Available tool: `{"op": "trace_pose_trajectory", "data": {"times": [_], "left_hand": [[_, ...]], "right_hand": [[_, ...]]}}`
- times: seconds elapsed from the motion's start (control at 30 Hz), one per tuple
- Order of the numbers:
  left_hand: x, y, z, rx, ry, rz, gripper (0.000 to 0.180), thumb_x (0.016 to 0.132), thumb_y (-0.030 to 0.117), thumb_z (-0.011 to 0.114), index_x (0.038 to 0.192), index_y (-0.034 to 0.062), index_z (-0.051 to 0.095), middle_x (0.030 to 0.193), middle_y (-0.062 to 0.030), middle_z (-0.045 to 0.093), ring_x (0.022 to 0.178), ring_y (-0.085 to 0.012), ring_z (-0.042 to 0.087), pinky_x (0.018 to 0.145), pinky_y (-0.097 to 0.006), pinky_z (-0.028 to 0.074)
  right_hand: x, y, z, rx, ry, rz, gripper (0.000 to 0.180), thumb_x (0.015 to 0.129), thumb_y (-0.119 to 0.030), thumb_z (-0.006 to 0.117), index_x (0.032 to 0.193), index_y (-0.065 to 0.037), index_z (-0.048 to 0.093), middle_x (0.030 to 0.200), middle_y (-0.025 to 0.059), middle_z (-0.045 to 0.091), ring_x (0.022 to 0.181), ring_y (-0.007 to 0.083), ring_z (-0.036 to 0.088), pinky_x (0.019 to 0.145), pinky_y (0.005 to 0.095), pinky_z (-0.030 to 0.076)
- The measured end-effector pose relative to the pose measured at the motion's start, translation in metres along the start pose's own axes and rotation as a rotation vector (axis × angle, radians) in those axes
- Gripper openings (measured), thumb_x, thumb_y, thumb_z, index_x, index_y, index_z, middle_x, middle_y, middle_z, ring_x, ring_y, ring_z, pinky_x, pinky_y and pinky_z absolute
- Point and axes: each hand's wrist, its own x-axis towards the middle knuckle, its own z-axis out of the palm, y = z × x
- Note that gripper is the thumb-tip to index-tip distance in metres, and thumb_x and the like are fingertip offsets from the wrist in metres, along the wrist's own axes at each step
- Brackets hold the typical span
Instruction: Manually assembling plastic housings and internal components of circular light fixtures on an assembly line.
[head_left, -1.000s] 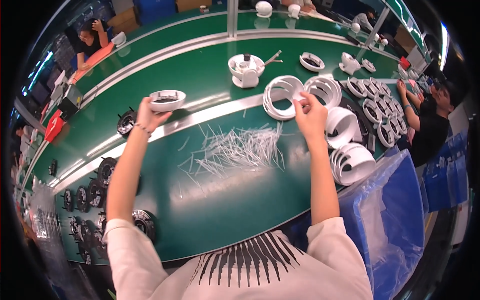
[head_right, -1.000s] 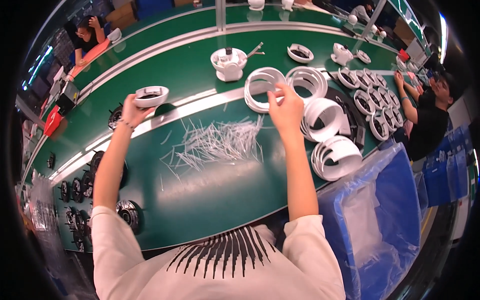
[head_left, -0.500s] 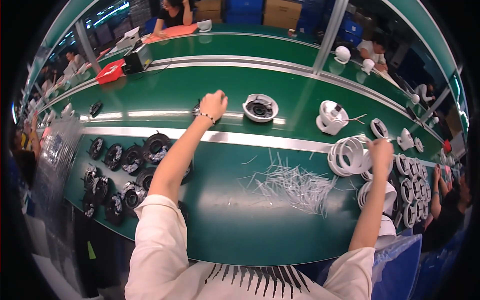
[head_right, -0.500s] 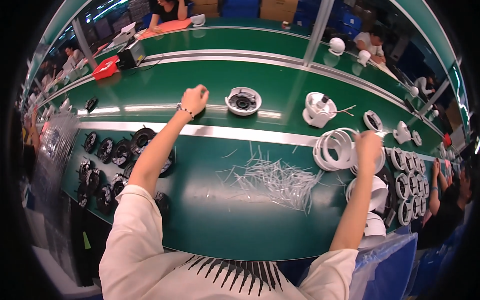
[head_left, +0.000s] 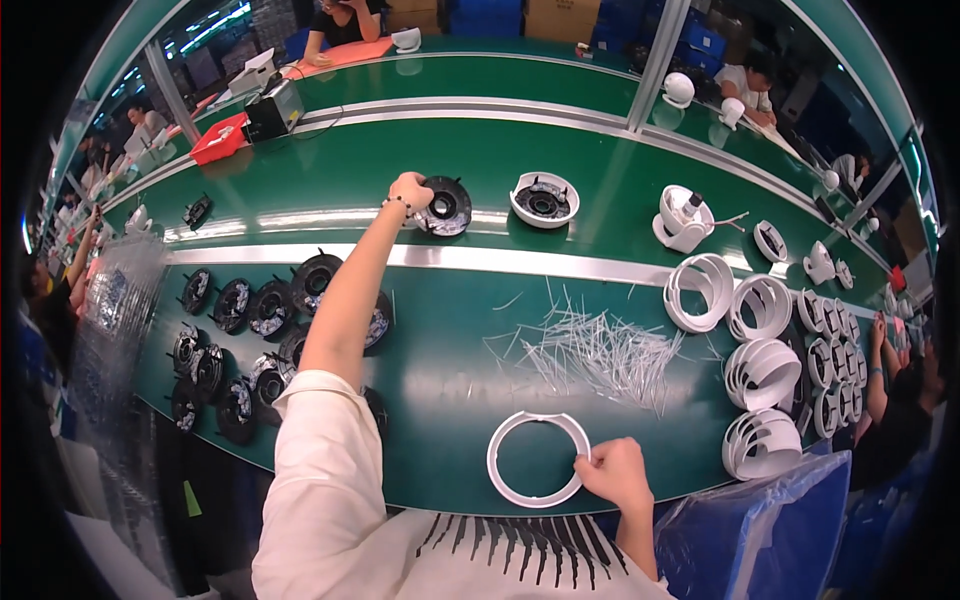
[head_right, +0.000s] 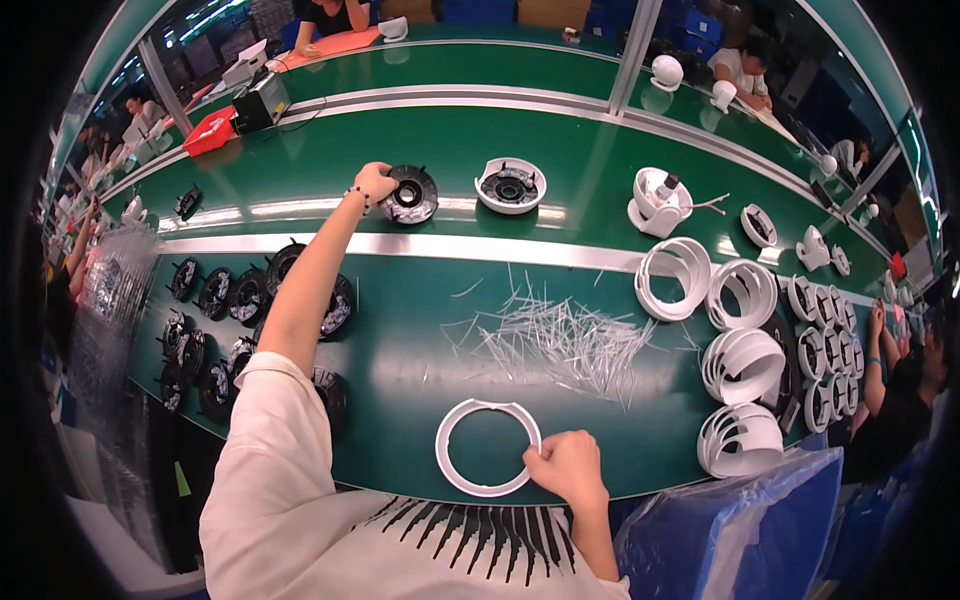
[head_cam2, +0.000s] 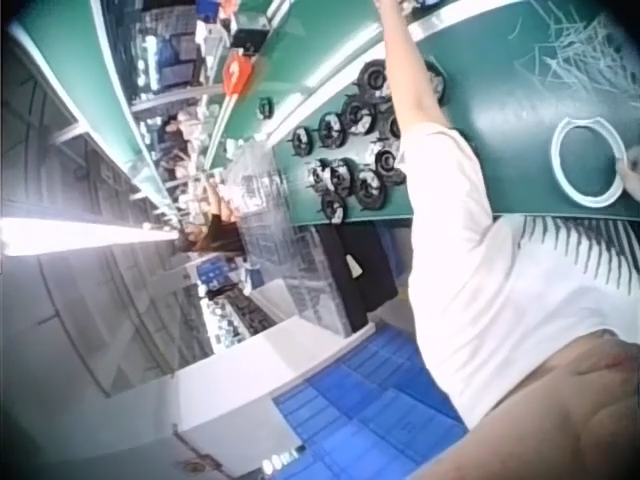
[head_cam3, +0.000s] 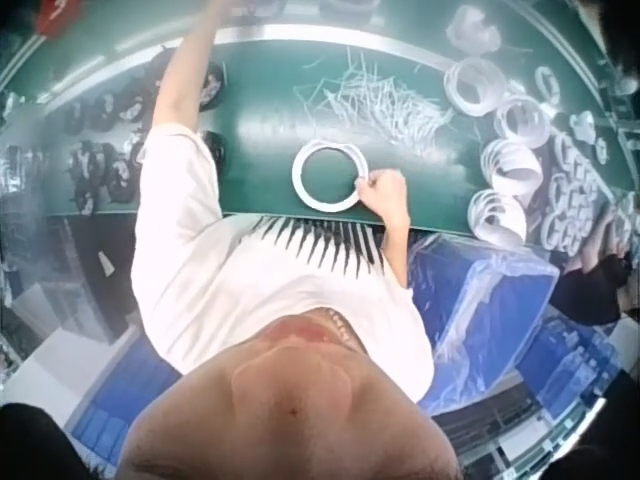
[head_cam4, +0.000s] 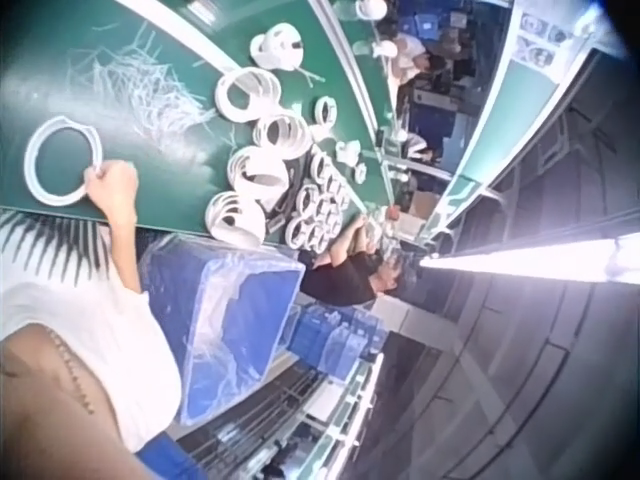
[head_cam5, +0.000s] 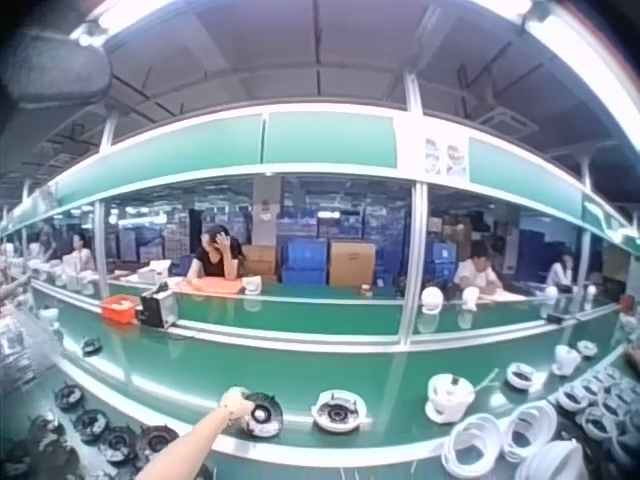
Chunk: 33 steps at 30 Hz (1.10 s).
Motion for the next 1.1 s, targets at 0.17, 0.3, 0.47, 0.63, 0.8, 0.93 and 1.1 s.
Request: {"op": "trace_pose_trajectory", "data": {"times": [0.17, 0.3, 0.47, 0.63, 0.8, 0.93, 1.1], "left_hand": [[-0.044, -0.005, -0.022, -0.298, -0.058, 0.148, 0.026, 0.067, 0.005, 0.060, 0.092, 0.0011, 0.059, 0.080, -0.0090, 0.063, 0.076, -0.0169, 0.061, 0.064, -0.028, 0.051], [-0.130, 0.026, -0.056, -0.694, -0.319, 0.124, 0.024, 0.077, 0.001, 0.055, 0.100, 0.0004, 0.048, 0.096, -0.0082, 0.050, 0.075, -0.0160, 0.057, 0.057, -0.027, 0.049], [-0.224, 0.032, -0.050, -0.932, -0.322, 0.065, 0.027, 0.080, 0.000, 0.050, 0.106, 0.0020, 0.042, 0.090, -0.0080, 0.057, 0.077, -0.0123, 0.056, 0.061, -0.025, 0.047], [-0.299, 0.018, 0.000, -1.296, -0.412, -0.028, 0.027, 0.083, -0.001, 0.046, 0.108, 0.0022, 0.036, 0.099, -0.0105, 0.055, 0.086, -0.0169, 0.057, 0.072, -0.031, 0.051], [-0.307, 0.021, 0.024, -1.552, -0.275, -0.050, 0.033, 0.083, -0.003, 0.045, 0.112, 0.0028, 0.031, 0.110, -0.0121, 0.048, 0.098, -0.0192, 0.053, 0.082, -0.035, 0.047], [-0.310, 0.035, 0.034, -1.531, -0.209, 0.077, 0.051, 0.076, -0.012, 0.044, 0.120, 0.0050, 0.026, 0.115, -0.0094, 0.044, 0.104, -0.0175, 0.048, 0.087, -0.030, 0.043], [-0.309, 0.043, 0.052, -1.564, -0.307, 0.067, 0.069, 0.067, -0.019, 0.042, 0.128, 0.0093, 0.023, 0.121, -0.0072, 0.041, 0.113, -0.0190, 0.041, 0.092, -0.031, 0.037]], "right_hand": [[-0.011, 0.008, 0.012, -0.127, 0.040, -0.020, 0.030, 0.064, -0.027, 0.059, 0.047, -0.003, 0.057, 0.046, 0.0162, 0.050, 0.048, 0.0334, 0.053, 0.049, 0.0384, 0.044], [-0.017, -0.005, -0.005, -0.149, 0.334, 0.008, 0.042, 0.057, -0.041, 0.073, 0.072, -0.003, 0.061, 0.056, 0.0082, 0.055, 0.050, 0.0264, 0.053, 0.052, 0.0378, 0.044], [-0.023, -0.037, -0.004, -0.224, 0.172, -0.389, 0.100, 0.040, -0.047, 0.079, 0.118, 0.000, 0.039, 0.117, 0.0210, 0.042, 0.108, 0.0377, 0.039, 0.091, 0.0436, 0.032], [-0.025, -0.049, 0.015, -0.333, -0.067, -0.388, 0.108, 0.044, -0.044, 0.078, 0.127, 0.000, 0.025, 0.127, 0.0226, 0.029, 0.116, 0.0398, 0.029, 0.095, 0.0462, 0.028], [0.008, -0.035, -0.021, 0.050, 0.042, -0.547, 0.108, 0.042, -0.036, 0.081, 0.126, 0.004, 0.026, 0.128, 0.0227, 0.031, 0.118, 0.0349, 0.032, 0.098, 0.0411, 0.026], [0.057, -0.041, -0.038, 0.846, 0.313, -0.536, 0.108, 0.046, -0.020, 0.081, 0.130, 0.003, 0.017, 0.127, 0.0215, 0.030, 0.117, 0.0265, 0.034, 0.096, 0.0336, 0.031], [0.091, -0.061, 0.006, 0.446, 0.347, -0.479, 0.111, 0.045, -0.032, 0.081, 0.130, 0.004, 0.019, 0.129, 0.0241, 0.030, 0.122, 0.0308, 0.030, 0.100, 0.0366, 0.026]]}}
